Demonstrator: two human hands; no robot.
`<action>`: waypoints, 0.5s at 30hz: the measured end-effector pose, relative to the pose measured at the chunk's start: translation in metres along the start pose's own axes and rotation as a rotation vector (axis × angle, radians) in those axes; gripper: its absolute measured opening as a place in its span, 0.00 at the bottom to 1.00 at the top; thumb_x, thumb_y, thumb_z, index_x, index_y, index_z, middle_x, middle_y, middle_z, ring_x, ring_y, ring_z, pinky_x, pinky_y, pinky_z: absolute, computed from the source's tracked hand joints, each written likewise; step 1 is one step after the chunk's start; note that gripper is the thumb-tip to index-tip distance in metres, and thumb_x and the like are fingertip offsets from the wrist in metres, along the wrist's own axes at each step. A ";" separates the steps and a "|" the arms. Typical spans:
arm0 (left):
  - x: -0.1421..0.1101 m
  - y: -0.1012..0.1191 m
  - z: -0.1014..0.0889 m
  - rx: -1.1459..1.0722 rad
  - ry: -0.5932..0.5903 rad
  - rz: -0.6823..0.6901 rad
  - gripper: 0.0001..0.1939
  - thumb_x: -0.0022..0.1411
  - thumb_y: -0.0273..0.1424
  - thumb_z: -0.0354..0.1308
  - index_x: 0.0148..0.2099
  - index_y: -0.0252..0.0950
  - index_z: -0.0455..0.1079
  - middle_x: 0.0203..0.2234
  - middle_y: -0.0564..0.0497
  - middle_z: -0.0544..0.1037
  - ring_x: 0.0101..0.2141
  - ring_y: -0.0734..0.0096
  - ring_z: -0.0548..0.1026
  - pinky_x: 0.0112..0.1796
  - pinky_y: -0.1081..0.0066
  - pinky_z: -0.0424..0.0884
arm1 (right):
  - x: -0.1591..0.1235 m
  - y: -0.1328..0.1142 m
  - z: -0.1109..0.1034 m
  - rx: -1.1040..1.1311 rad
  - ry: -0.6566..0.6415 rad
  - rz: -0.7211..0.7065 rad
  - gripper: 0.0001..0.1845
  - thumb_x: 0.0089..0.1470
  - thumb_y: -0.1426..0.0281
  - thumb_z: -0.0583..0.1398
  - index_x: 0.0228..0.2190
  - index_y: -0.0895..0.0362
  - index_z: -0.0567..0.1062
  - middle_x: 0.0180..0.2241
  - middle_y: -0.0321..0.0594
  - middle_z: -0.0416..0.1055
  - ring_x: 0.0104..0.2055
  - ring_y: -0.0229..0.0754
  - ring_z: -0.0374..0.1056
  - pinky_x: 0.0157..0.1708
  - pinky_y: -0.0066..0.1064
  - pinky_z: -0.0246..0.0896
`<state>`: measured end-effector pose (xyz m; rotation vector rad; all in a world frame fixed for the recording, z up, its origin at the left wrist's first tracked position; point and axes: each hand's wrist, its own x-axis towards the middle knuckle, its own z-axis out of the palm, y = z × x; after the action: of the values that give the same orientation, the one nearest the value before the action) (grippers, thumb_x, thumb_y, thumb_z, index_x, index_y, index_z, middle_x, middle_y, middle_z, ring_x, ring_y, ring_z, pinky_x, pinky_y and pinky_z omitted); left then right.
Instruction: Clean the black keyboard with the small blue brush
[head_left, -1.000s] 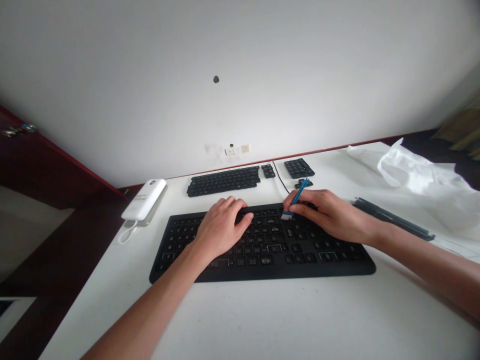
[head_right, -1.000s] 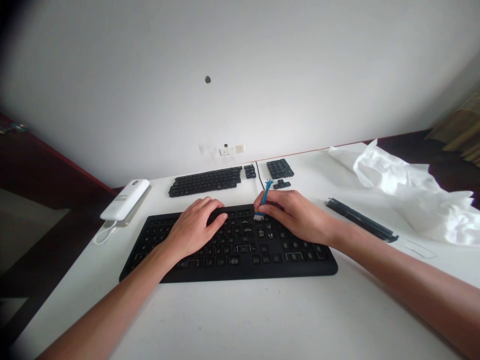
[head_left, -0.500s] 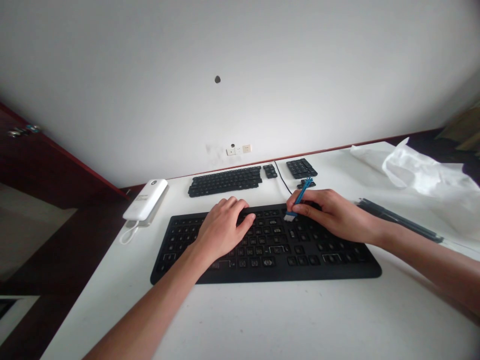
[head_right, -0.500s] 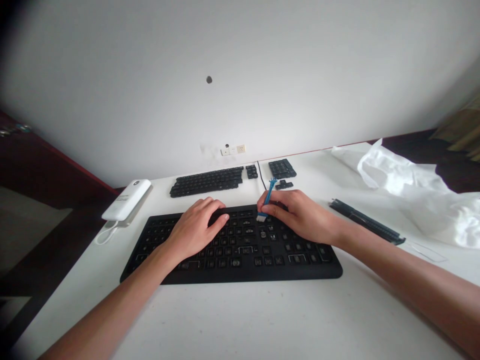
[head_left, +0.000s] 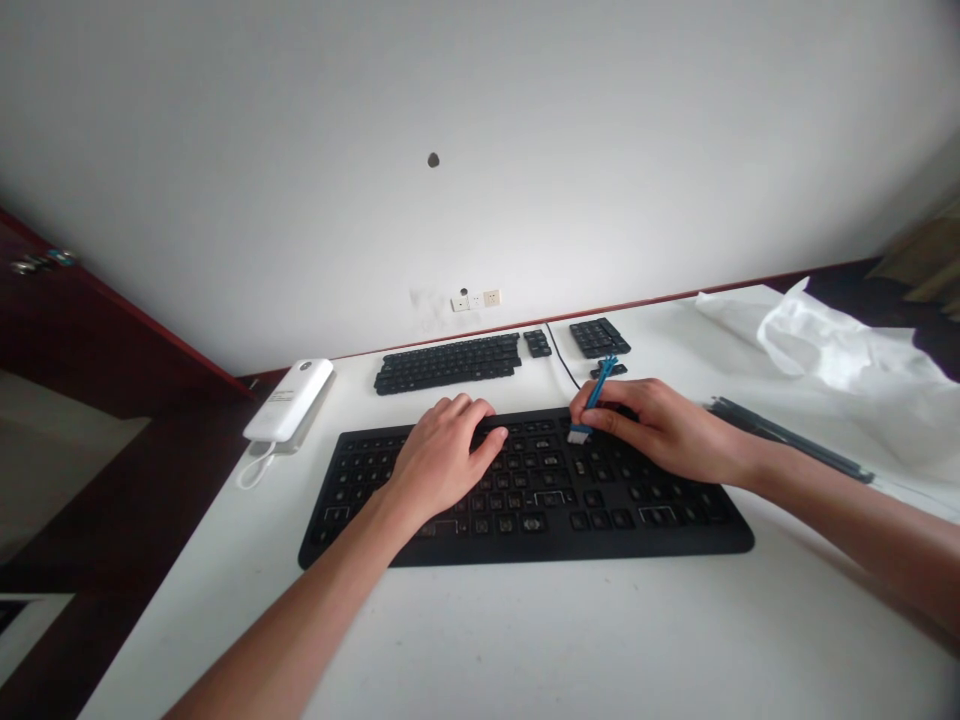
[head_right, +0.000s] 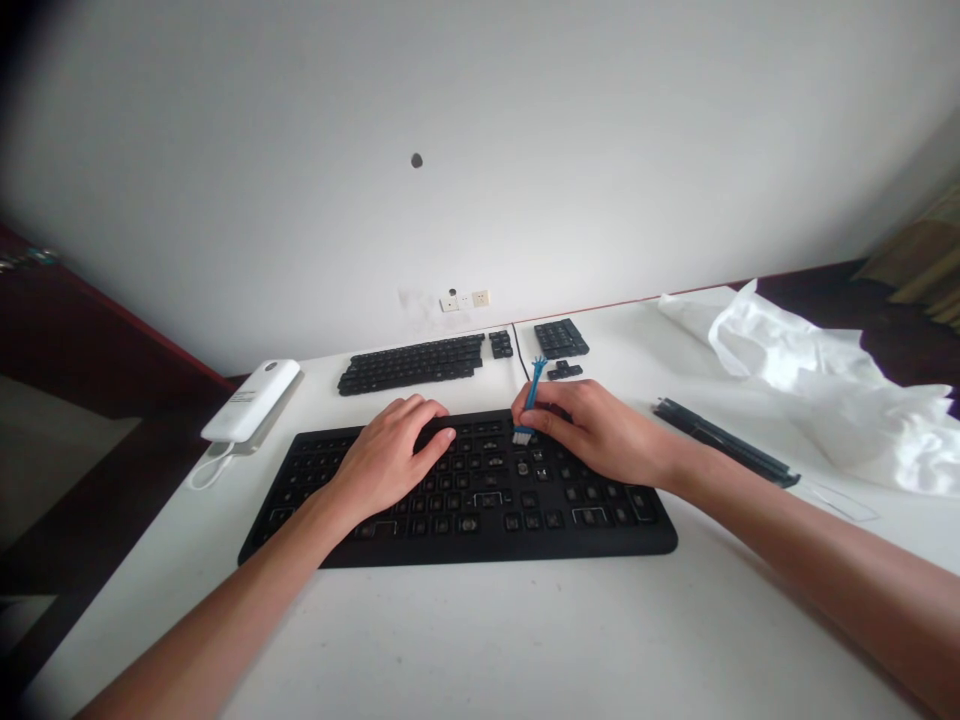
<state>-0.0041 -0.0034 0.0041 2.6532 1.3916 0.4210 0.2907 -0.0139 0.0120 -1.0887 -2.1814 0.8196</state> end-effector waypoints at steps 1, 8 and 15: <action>0.000 0.000 0.000 0.001 -0.001 0.001 0.13 0.77 0.41 0.49 0.50 0.40 0.70 0.44 0.48 0.76 0.47 0.57 0.74 0.49 0.57 0.73 | 0.000 -0.001 0.000 -0.002 -0.003 -0.001 0.14 0.69 0.58 0.56 0.42 0.52 0.78 0.43 0.39 0.80 0.44 0.47 0.74 0.47 0.39 0.68; 0.000 -0.001 0.001 0.003 0.005 0.011 0.13 0.77 0.41 0.50 0.50 0.40 0.70 0.44 0.48 0.76 0.47 0.57 0.74 0.49 0.57 0.72 | 0.000 -0.004 0.000 -0.016 -0.007 -0.006 0.14 0.70 0.58 0.55 0.42 0.52 0.77 0.42 0.39 0.79 0.44 0.46 0.74 0.47 0.37 0.67; 0.000 -0.002 0.002 0.007 0.011 0.013 0.13 0.76 0.41 0.50 0.50 0.40 0.71 0.43 0.47 0.76 0.47 0.57 0.74 0.49 0.57 0.72 | 0.000 -0.007 0.001 -0.032 -0.005 -0.001 0.16 0.71 0.57 0.54 0.43 0.52 0.76 0.42 0.40 0.79 0.44 0.47 0.74 0.47 0.38 0.67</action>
<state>-0.0051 -0.0020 0.0023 2.6710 1.3823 0.4330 0.2864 -0.0171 0.0161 -1.1024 -2.2064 0.7905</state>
